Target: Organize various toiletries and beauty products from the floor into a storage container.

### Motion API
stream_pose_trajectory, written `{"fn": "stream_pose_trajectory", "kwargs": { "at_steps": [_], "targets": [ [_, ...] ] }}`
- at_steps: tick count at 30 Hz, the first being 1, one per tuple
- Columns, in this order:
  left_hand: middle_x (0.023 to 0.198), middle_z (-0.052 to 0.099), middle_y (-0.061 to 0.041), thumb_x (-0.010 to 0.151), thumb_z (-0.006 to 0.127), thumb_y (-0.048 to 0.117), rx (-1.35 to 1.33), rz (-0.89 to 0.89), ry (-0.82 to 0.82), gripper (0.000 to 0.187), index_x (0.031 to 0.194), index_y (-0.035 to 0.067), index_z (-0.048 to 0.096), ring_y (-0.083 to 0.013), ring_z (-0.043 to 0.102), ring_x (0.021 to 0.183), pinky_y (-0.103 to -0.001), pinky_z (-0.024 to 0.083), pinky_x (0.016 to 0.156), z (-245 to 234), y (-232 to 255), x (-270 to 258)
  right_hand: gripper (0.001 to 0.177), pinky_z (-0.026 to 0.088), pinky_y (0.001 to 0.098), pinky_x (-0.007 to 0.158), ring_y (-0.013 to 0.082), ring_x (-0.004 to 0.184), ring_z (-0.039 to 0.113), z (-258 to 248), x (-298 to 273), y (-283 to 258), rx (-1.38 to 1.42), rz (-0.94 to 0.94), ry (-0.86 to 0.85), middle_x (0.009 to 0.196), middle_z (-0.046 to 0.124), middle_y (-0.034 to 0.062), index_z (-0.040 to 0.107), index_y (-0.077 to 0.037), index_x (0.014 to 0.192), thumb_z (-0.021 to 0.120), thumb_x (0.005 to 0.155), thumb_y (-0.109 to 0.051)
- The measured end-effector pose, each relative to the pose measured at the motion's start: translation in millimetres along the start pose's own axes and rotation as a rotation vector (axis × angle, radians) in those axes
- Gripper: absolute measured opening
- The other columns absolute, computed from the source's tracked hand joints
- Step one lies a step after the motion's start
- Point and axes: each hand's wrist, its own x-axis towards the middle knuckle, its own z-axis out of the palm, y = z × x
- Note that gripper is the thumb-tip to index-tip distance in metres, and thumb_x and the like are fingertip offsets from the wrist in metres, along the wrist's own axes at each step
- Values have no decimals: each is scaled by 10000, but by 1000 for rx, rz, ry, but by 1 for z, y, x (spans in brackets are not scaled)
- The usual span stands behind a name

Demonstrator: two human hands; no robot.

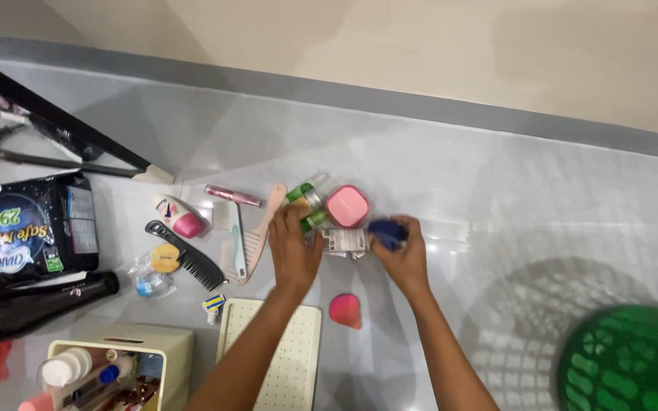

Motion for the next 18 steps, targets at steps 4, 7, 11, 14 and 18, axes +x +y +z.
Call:
{"fn": "stream_pose_trajectory", "kwargs": {
  "at_steps": [4,7,11,14,18],
  "targets": [
    [1322,520,-201,663,787,42,92,53,22,768,1369,50,485,-438,504,1209,-530,410,999,20,-33,25,474,548,308,718,157,833,645,36,52,8,98,317,-174,972,685,102,623,5,1127,854,768,-201],
    [1322,517,-177,643,833,92,220,-66,-128,826,1381,78,462,-414,499,1215,-534,409,994,28,-36,35,436,541,302,725,151,823,633,54,66,6,-75,229,-284,946,685,92,679,-5,1060,908,784,-253],
    [1260,562,-187,631,899,191,242,-324,-292,836,1328,63,457,-402,545,1182,-508,457,979,31,-47,22,458,508,305,727,164,869,564,69,59,-17,-72,183,-329,983,607,74,633,-32,1050,926,773,-249],
    [1147,635,-211,623,914,200,79,-395,-257,831,1294,26,456,-411,630,1069,-488,529,886,38,-73,17,444,511,309,706,143,848,548,83,55,-10,88,239,-357,988,564,65,597,-43,1044,902,793,-246],
    [977,724,-176,608,941,174,-230,-390,-165,728,1187,21,528,-357,724,887,-440,582,759,21,-102,8,397,559,343,686,127,895,582,95,49,-34,453,492,-418,1017,569,62,557,-83,1103,826,832,-191]
  ]
}}
